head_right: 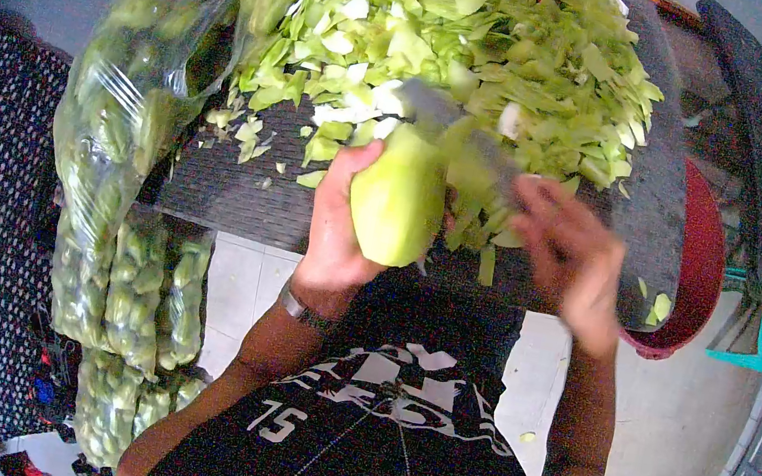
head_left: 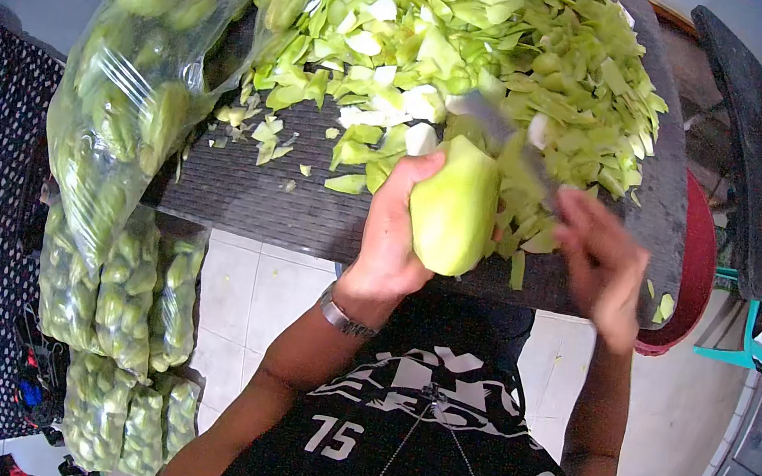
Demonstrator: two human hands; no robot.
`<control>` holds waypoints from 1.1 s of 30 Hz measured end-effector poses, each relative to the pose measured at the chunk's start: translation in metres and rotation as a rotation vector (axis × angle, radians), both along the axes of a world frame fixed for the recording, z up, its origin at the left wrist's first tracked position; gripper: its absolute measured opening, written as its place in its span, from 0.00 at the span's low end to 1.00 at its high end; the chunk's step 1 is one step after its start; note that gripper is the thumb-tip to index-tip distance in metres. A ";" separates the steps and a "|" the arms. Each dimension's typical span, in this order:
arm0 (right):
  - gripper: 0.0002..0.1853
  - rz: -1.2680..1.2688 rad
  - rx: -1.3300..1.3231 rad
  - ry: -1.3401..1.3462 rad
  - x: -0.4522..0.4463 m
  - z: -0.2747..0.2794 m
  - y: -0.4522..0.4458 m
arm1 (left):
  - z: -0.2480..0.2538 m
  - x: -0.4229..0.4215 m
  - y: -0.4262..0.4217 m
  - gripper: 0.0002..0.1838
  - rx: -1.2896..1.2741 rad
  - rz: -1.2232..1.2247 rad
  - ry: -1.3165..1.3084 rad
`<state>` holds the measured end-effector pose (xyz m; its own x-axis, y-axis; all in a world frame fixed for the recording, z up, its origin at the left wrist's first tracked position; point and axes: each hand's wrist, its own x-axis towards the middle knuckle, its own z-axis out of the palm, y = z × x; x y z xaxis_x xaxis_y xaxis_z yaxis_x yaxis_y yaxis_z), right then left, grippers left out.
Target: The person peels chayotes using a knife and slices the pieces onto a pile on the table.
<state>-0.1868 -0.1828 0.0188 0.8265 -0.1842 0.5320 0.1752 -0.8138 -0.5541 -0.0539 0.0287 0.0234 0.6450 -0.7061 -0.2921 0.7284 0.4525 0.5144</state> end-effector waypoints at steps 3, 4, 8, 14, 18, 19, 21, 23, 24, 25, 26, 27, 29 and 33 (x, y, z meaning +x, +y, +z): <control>0.16 -0.205 0.129 0.116 -0.001 0.000 -0.025 | 0.004 0.003 0.004 0.32 -0.006 -0.093 -0.067; 0.16 -0.284 0.300 0.248 -0.003 0.015 -0.018 | 0.001 0.005 0.004 0.32 -0.009 -0.113 -0.077; 0.17 -0.260 0.479 0.366 -0.008 0.026 0.012 | -0.003 0.008 -0.005 0.32 0.059 -0.060 0.067; 0.25 0.073 -0.070 0.056 -0.014 0.014 0.055 | -0.016 0.007 -0.008 0.32 -0.102 -0.003 0.205; 0.29 0.134 -0.157 0.114 -0.014 0.026 0.068 | -0.006 0.009 -0.002 0.31 -0.051 -0.125 0.096; 0.30 0.135 -0.153 0.115 -0.012 0.028 0.069 | -0.006 0.008 -0.003 0.31 -0.076 -0.128 0.089; 0.29 0.145 -0.148 0.093 -0.009 0.027 0.069 | -0.008 0.006 -0.006 0.31 -0.090 -0.095 0.076; 0.29 0.155 -0.146 0.081 -0.008 0.027 0.070 | -0.011 0.003 -0.010 0.31 -0.064 -0.027 0.075; 0.29 0.156 -0.149 0.077 -0.007 0.027 0.070 | -0.011 0.001 -0.010 0.31 -0.054 -0.009 0.062; 0.29 0.157 -0.151 0.072 -0.007 0.027 0.070 | -0.012 -0.001 -0.009 0.31 -0.045 0.008 0.047; 0.29 0.156 -0.159 0.070 -0.007 0.026 0.070 | -0.012 -0.002 -0.009 0.31 -0.035 0.025 0.033; 0.29 0.154 -0.167 0.067 -0.007 0.025 0.069 | -0.013 -0.002 -0.009 0.30 -0.042 0.013 0.050; 0.29 0.153 -0.177 0.079 -0.007 0.025 0.069 | -0.013 0.000 -0.008 0.30 -0.056 -0.010 0.086; 0.27 0.115 -0.220 0.068 -0.006 0.024 0.060 | -0.014 0.004 -0.007 0.29 -0.079 -0.050 0.117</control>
